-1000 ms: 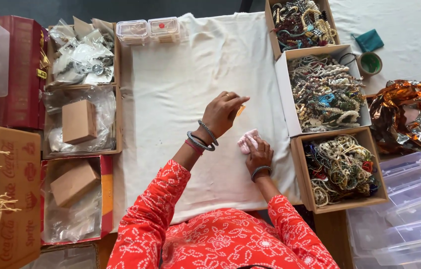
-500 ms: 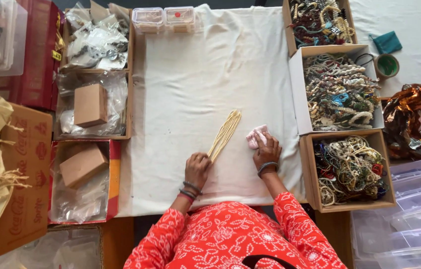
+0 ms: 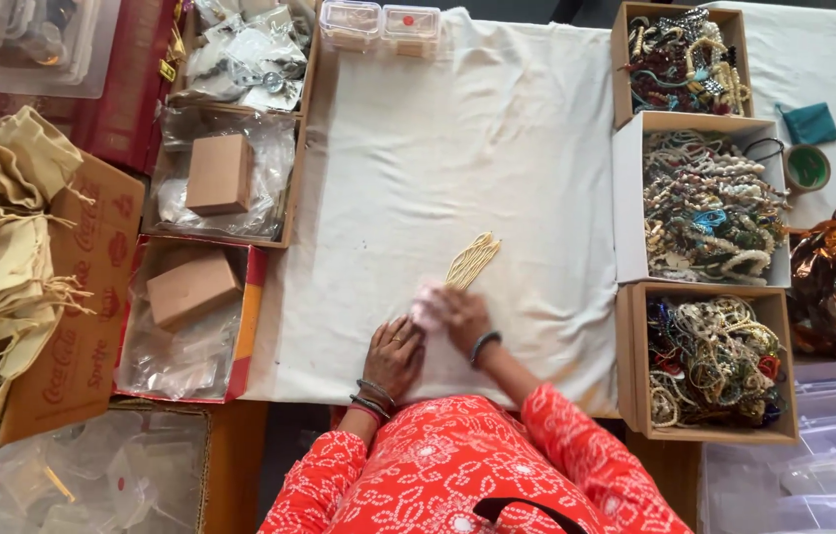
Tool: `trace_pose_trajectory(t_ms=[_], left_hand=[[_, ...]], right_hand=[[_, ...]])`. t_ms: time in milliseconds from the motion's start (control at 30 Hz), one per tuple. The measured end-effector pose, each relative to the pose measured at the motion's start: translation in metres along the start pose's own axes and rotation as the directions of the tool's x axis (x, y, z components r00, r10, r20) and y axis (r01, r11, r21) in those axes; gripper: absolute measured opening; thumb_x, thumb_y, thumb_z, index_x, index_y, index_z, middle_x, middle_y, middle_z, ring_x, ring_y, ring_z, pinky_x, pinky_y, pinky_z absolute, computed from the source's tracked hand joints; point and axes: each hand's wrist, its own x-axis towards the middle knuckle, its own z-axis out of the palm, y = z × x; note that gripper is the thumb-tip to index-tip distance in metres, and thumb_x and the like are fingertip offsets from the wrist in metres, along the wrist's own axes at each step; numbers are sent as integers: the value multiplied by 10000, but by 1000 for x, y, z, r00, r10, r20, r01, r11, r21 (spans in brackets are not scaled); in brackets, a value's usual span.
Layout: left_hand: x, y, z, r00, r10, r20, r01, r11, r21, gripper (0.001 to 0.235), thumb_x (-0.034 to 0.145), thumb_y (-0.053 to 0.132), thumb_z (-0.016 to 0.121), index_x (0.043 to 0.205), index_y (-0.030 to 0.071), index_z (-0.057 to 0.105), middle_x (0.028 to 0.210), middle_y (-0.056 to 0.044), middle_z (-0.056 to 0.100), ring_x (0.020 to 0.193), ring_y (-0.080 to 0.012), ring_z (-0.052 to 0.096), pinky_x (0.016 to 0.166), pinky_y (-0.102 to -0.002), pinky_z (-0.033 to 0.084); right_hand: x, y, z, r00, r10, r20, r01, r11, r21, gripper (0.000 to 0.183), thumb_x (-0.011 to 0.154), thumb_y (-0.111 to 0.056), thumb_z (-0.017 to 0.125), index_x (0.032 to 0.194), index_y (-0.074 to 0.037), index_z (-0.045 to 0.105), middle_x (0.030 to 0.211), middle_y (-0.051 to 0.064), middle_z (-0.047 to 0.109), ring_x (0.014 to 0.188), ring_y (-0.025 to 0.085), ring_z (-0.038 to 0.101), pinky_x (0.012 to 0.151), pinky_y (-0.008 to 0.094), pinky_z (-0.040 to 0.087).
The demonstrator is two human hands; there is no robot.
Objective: The person cleans a gold-colored chain with a pink cloth on a white surface, then coils it and places it into a small plastic container. They then place the container into a small cloth pouch and put the pouch into a larger plastic container.
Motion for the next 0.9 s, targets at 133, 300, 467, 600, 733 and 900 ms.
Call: trace_pose_trajectory(t_ms=[133, 300, 467, 600, 733, 900], left_hand=[[4, 6, -5, 999, -7, -35, 10, 997, 74, 387, 959, 278, 621, 1324, 163, 675, 1516, -56, 559, 1442, -248, 429, 1194, -476, 281], [3, 7, -4, 998, -44, -43, 46, 997, 55, 381, 946, 321, 624, 1315, 240, 674, 1535, -103, 496, 1449, -278, 408, 1189, -482, 267], [6, 11, -10, 994, -105, 31, 104, 994, 41, 331, 940, 338, 631, 1246, 225, 687, 1523, -102, 501, 1454, -268, 413, 1204, -479, 260], [8, 6, -10, 998, -39, -43, 40, 999, 15, 411, 951, 324, 620, 1346, 236, 687, 1516, -108, 498, 1431, -274, 413, 1184, -478, 262], [9, 6, -8, 998, -70, -4, 70, 996, 56, 363, 945, 324, 622, 1295, 255, 691, 1521, -97, 498, 1437, -268, 412, 1191, -477, 269], [7, 8, -9, 998, -59, -25, 60, 998, 32, 366, 944, 322, 623, 1298, 258, 689, 1525, -91, 502, 1435, -262, 419, 1187, -474, 269]], right_hand=[[-5, 120, 24, 973, 183, 140, -109, 903, -416, 440, 935, -70, 626, 1358, -181, 675, 1344, 58, 645, 1168, 250, 605, 878, 422, 499], [25, 111, -55, 859, 501, -109, -510, 812, -286, 507, 770, -20, 616, 1218, -247, 686, 1316, 28, 660, 1173, 291, 595, 899, 471, 479], [-20, 27, 9, 998, 33, 51, -27, 993, -116, 573, 786, 28, 580, 1291, -234, 651, 1374, 24, 645, 1264, 250, 599, 923, 447, 494], [14, 18, -10, 995, -35, 90, 49, 987, -153, 585, 782, -26, 606, 1306, -275, 679, 1374, 3, 651, 1188, 236, 604, 782, 438, 491], [40, 96, -23, 997, 78, -11, -78, 965, -249, 503, 863, -92, 642, 1337, -259, 673, 1372, 7, 647, 1175, 241, 610, 857, 425, 509], [42, 115, -25, 916, 389, -101, -401, 867, -295, 397, 841, -126, 660, 1222, -234, 690, 1224, -3, 672, 1093, 260, 631, 820, 424, 516]])
